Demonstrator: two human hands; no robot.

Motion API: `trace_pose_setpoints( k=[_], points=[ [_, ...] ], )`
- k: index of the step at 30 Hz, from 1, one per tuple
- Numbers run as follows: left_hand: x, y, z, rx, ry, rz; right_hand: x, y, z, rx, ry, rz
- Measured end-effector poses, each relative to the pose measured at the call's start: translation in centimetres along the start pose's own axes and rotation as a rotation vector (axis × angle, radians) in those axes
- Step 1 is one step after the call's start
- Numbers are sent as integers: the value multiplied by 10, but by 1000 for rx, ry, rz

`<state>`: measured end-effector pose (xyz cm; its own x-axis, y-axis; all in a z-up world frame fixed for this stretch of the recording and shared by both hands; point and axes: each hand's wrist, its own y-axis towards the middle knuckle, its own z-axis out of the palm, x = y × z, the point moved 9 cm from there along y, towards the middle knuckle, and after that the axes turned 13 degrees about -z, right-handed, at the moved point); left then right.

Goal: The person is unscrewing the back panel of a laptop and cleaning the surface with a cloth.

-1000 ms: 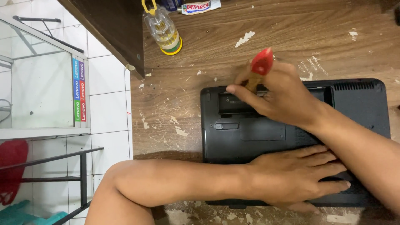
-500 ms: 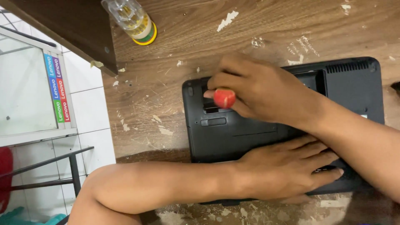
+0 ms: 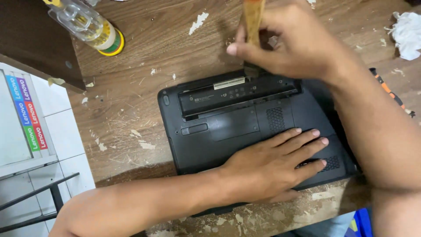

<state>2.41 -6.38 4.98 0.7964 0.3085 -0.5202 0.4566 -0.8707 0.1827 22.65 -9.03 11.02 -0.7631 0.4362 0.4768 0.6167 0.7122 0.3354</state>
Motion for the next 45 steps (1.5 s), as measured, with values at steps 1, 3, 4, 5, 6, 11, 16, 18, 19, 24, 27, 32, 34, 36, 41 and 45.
trace_pose_setpoints(
  k=[1, 3, 4, 5, 6, 11, 16, 18, 19, 24, 27, 32, 34, 36, 41, 45],
  points=[
    [0, 0, -2, 0, 0, 2, -5, 1, -6, -1, -1, 1],
    [-1, 0, -7, -31, 86, 19, -9, 3, 2, 186, 244, -31],
    [-1, 0, -8, -31, 89, 24, -13, 1, 2, 183, 240, -31],
    [-1, -1, -7, -32, 132, 15, -22, -2, 5, 234, 127, -1],
    [-1, -1, -7, -33, 175, 6, -31, -6, 8, 285, 13, 29],
    [0, -2, -7, -14, 129, 20, -58, -44, -31, 260, -238, 149],
    [2, 0, -2, 32, 146, 27, -61, -73, -29, 252, 126, 251],
    [1, -1, -3, 37, 129, 26, -84, -107, -51, 38, -315, 190],
    [1, -1, -3, 40, 128, 26, -84, -121, -50, 36, -312, 192],
    [1, 0, -5, 47, 136, 20, -64, -155, -65, -196, -348, 149],
    [1, 0, -7, 59, 130, 16, -58, -191, -74, -291, -795, 87],
    [-1, -1, -8, 47, 159, 28, -46, -184, -65, -429, -287, 245],
    [-2, 0, -8, 61, 163, 29, -37, -178, -63, -360, -389, 208],
    [-2, -1, -9, 29, 179, 27, -22, -178, -67, -426, -466, 101],
    [-2, 0, -6, 45, 180, 15, 19, -128, -35, -409, 121, -48],
    [-2, 0, -7, 48, 168, 12, 53, -104, -10, -93, -42, -178]
  ],
)
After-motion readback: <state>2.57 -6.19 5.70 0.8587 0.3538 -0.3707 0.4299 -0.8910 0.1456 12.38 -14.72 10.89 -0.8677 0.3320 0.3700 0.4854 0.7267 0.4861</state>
